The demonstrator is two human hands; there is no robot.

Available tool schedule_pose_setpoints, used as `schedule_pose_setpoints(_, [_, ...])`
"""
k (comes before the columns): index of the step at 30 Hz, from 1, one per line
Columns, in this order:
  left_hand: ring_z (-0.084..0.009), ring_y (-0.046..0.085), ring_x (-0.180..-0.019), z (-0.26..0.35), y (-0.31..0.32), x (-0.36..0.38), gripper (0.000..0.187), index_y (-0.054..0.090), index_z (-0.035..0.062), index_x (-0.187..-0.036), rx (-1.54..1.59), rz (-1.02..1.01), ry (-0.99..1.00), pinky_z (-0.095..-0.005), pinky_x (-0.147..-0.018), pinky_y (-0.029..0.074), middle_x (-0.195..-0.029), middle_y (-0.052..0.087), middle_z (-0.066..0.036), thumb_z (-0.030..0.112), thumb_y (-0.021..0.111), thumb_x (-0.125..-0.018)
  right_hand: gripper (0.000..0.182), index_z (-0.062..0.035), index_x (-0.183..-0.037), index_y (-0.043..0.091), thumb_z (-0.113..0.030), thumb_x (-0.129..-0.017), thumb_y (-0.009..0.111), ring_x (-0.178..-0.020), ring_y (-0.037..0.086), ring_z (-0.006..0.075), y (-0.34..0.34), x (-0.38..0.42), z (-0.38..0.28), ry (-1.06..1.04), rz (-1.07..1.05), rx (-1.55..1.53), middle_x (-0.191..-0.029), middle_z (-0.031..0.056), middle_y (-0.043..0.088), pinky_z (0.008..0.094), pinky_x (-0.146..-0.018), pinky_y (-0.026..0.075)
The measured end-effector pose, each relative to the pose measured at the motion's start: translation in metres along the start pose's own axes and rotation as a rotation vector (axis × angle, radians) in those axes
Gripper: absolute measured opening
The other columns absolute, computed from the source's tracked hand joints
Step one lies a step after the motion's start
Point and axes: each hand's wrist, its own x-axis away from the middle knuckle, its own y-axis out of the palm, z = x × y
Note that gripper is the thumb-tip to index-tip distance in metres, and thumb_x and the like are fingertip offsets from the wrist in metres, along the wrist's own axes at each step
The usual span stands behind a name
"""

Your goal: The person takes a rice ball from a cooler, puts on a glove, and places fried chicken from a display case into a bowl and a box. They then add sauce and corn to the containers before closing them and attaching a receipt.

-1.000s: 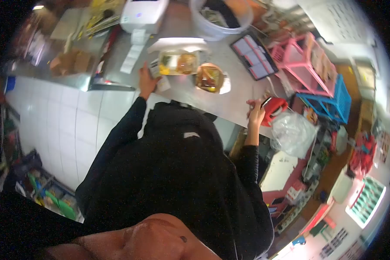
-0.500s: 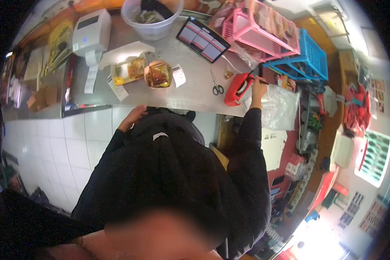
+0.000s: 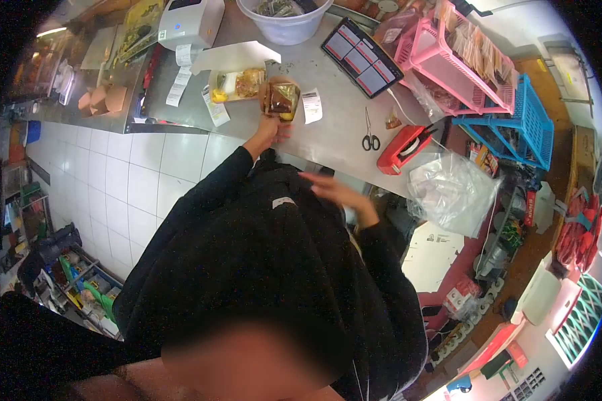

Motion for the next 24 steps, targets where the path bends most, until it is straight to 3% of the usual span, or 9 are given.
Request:
schedule_pose_setpoints(5, [-0.018, 0.064, -0.067, 0.032, -0.018, 0.066, 0.04, 0.041, 0.0143, -0.125, -0.329, -0.178, 0.046, -0.0319, -0.052, 0.049, -0.094, 0.065, -0.009, 0.022, 0.048, -0.087, 0.058, -0.0058, -0.132, 0.046, -0.049, -0.094, 0.041, -0.126, 0.041, 0.0215, 0.001, 0.024, 0.025, 0.168, 0.027, -0.176, -0.136, 0.0081, 0.046, 0.0366, -0.102, 0.034])
schedule_pose_setpoints(7, [-0.0181, 0.065, -0.067, 0.034, -0.019, 0.071, 0.049, 0.036, 0.0143, -0.131, -0.444, -0.224, 0.04, -0.033, -0.054, 0.05, -0.095, 0.065, -0.011, 0.022, 0.051, -0.085, 0.06, -0.0041, -0.122, 0.051, -0.054, -0.088, 0.048, -0.119, 0.048, 0.0248, -0.034, 0.008, 0.045, 0.663, -0.118, 0.449, -0.129, 0.0113, 0.05, 0.0398, -0.094, 0.04])
schedule_pose_setpoints(9, [-0.0181, 0.066, -0.066, 0.042, -0.016, 0.075, 0.059, 0.031, 0.0143, -0.137, -0.55, -0.272, 0.041, -0.0341, -0.055, 0.051, -0.096, 0.065, -0.012, 0.021, 0.053, -0.083, 0.063, -0.0026, -0.115, 0.051, -0.055, -0.082, 0.059, -0.106, 0.055, 0.0276, -0.052, -0.02, 0.093, 0.445, 0.049, 0.879, -0.12, 0.0146, 0.053, 0.0409, -0.085, 0.045])
schedule_pose_setpoints(11, [-0.024, 0.066, -0.087, 0.053, -0.007, 0.079, 0.082, 0.015, 0.0138, -0.146, -0.765, -0.268, 0.008, -0.0408, -0.071, 0.052, -0.109, 0.06, -0.018, 0.027, 0.063, -0.081, 0.068, -0.0029, -0.126, 0.044, -0.05, -0.081, 0.064, -0.104, 0.056, 0.0295, -0.039, -0.046, 0.059, 0.169, 0.525, 0.304, -0.122, 0.0182, 0.051, 0.0383, -0.086, 0.045])
schedule_pose_setpoints(12, [-0.024, 0.066, -0.087, 0.04, -0.006, 0.072, 0.082, 0.015, 0.0138, -0.146, -0.761, -0.271, 0.01, -0.0408, -0.071, 0.052, -0.109, 0.06, -0.018, 0.027, 0.063, -0.081, 0.074, -0.0037, -0.132, 0.037, -0.049, -0.081, 0.064, -0.105, 0.056, 0.0298, -0.033, -0.065, 0.055, 0.158, 0.615, 0.238, -0.123, 0.0195, 0.05, 0.0376, -0.087, 0.045])
schedule_pose_setpoints(14, [-0.0306, 0.056, -0.106, 0.014, -0.004, 0.057, 0.1, 0.005, 0.0138, -0.148, -1.102, 0.09, 1.098, -0.0428, -0.086, 0.046, -0.12, 0.053, -0.022, 0.034, 0.071, -0.075, 0.078, -0.0067, -0.141, 0.026, -0.046, -0.084, 0.061, -0.108, 0.055, 0.0315, -0.031, -0.098, 0.052, 0.103, 0.714, 0.177, -0.128, 0.0216, 0.048, 0.0372, -0.089, 0.044])
schedule_pose_setpoints(18, [-0.0341, 0.046, -0.117, 0.032, 0.002, 0.043, 0.1, 0.015, 0.0137, -0.147, -1.025, -0.13, 1.237, -0.0425, -0.091, 0.043, -0.127, 0.048, -0.019, 0.035, 0.075, -0.069, 0.061, -0.0131, -0.145, 0.021, -0.035, -0.094, 0.047, -0.112, 0.053, 0.0366, -0.029, -0.126, 0.057, -0.095, 0.813, 0.324, -0.132, 0.023, 0.044, 0.0388, -0.092, 0.043])
schedule_pose_setpoints(20, [-0.0308, 0.05, -0.111, 0.031, 0.001, 0.033, 0.076, 0.039, 0.0112, -0.137, -1.004, -0.236, 1.024, -0.0404, -0.09, 0.044, -0.121, 0.054, -0.01, 0.03, 0.072, -0.071, 0.056, -0.0156, -0.145, 0.021, -0.031, -0.096, 0.043, -0.113, 0.052, 0.038, -0.025, -0.123, 0.051, -0.071, 0.814, 0.308, -0.132, 0.0228, 0.044, 0.0395, -0.093, 0.042])
schedule_pose_setpoints(24, [-0.0253, 0.052, -0.109, 0.019, 0.011, 0.033, 0.047, 0.059, 0.0108, -0.118, -1.311, -0.143, 1.012, -0.0382, -0.089, 0.045, -0.113, 0.058, -0.003, 0.025, 0.068, -0.074, 0.052, -0.0198, -0.145, 0.022, -0.022, -0.096, 0.04, -0.119, 0.046, 0.0396, -0.012, -0.127, 0.049, -0.171, 0.875, 0.46, -0.139, 0.0201, 0.038, 0.0416, -0.095, 0.04])
